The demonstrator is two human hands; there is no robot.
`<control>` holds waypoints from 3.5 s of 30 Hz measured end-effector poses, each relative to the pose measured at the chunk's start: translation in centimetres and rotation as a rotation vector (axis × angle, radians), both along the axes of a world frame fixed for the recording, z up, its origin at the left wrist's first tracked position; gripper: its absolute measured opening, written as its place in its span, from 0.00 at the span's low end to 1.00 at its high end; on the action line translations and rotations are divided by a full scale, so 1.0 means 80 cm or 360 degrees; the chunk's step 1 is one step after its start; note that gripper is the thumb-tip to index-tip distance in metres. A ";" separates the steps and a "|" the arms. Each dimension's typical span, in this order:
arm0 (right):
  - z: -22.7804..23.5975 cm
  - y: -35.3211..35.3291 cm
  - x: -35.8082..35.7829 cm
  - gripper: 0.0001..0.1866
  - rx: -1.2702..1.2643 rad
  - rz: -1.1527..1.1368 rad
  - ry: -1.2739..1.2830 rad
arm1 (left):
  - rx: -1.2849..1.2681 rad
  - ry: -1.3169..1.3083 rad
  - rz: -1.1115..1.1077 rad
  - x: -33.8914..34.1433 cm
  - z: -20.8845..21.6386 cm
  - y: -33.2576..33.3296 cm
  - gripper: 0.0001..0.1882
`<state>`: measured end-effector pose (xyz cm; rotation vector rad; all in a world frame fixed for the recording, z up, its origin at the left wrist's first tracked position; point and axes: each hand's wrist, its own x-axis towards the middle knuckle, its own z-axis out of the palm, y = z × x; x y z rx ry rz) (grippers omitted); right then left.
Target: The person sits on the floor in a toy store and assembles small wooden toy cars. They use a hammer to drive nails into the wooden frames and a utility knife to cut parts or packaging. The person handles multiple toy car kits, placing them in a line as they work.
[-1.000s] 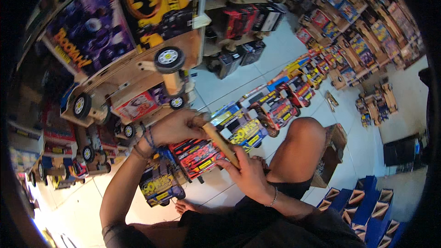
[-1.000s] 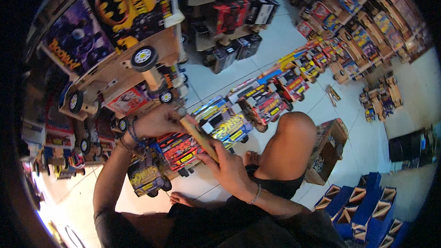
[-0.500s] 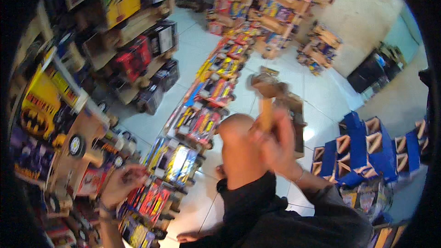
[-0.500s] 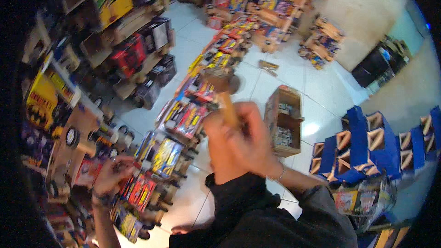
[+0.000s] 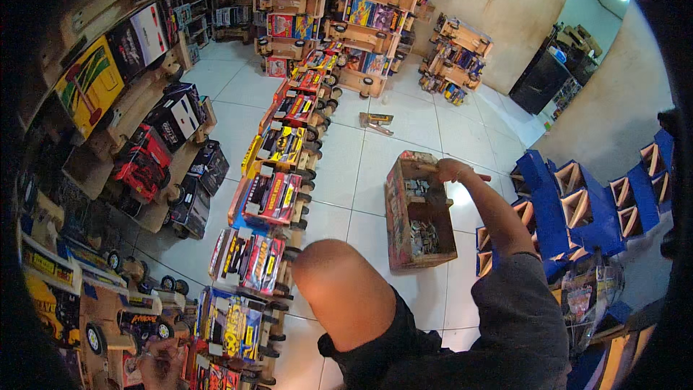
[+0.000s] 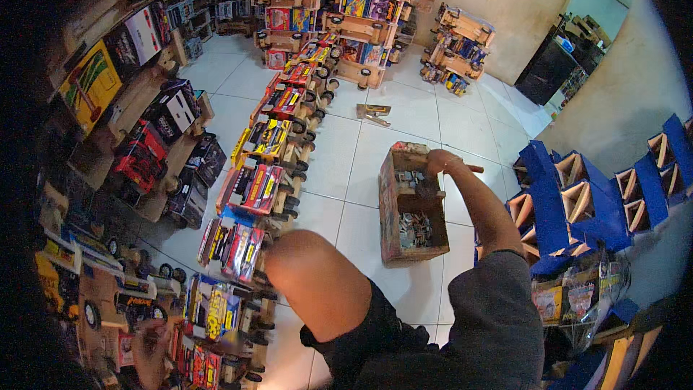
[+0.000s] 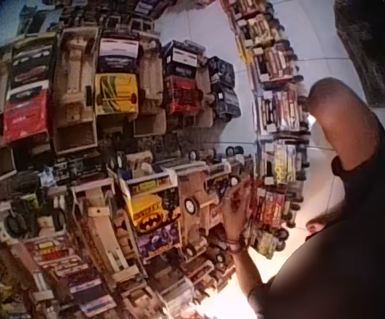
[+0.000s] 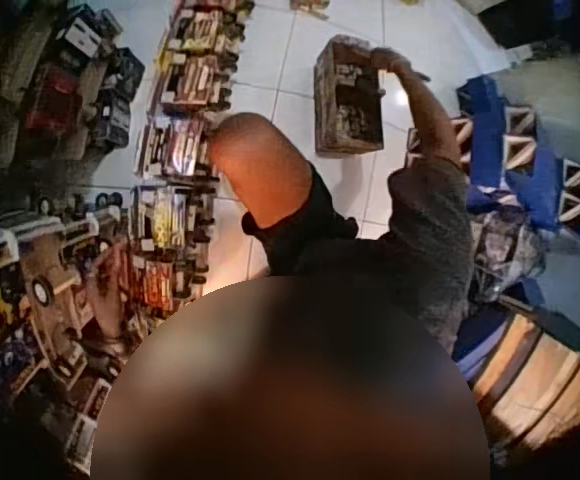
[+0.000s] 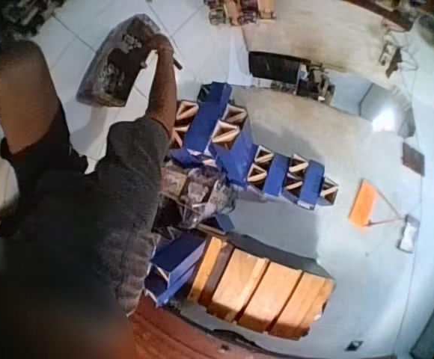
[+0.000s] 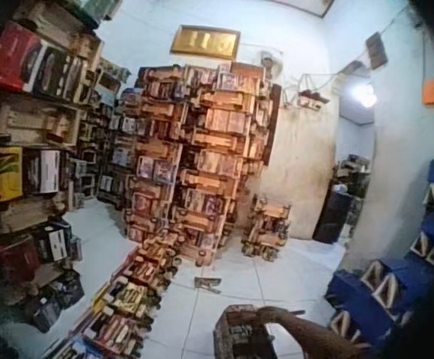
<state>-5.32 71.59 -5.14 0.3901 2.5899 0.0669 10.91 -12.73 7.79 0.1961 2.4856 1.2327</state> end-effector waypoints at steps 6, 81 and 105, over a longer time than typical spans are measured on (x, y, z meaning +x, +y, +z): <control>-0.098 0.040 -0.047 0.19 0.0056 0.0039 -0.0411 | 0.0259 0.0153 0.0845 0.011 -0.016 0.022 0.18; 0.066 -0.592 0.351 0.09 -0.2251 -0.0321 -0.0969 | 0.0593 -0.0319 0.0875 0.125 0.005 -0.020 0.12; 0.073 -0.595 0.348 0.20 -0.2117 -0.0176 -0.1037 | 0.0603 -0.0271 0.0749 0.125 -0.038 -0.033 0.13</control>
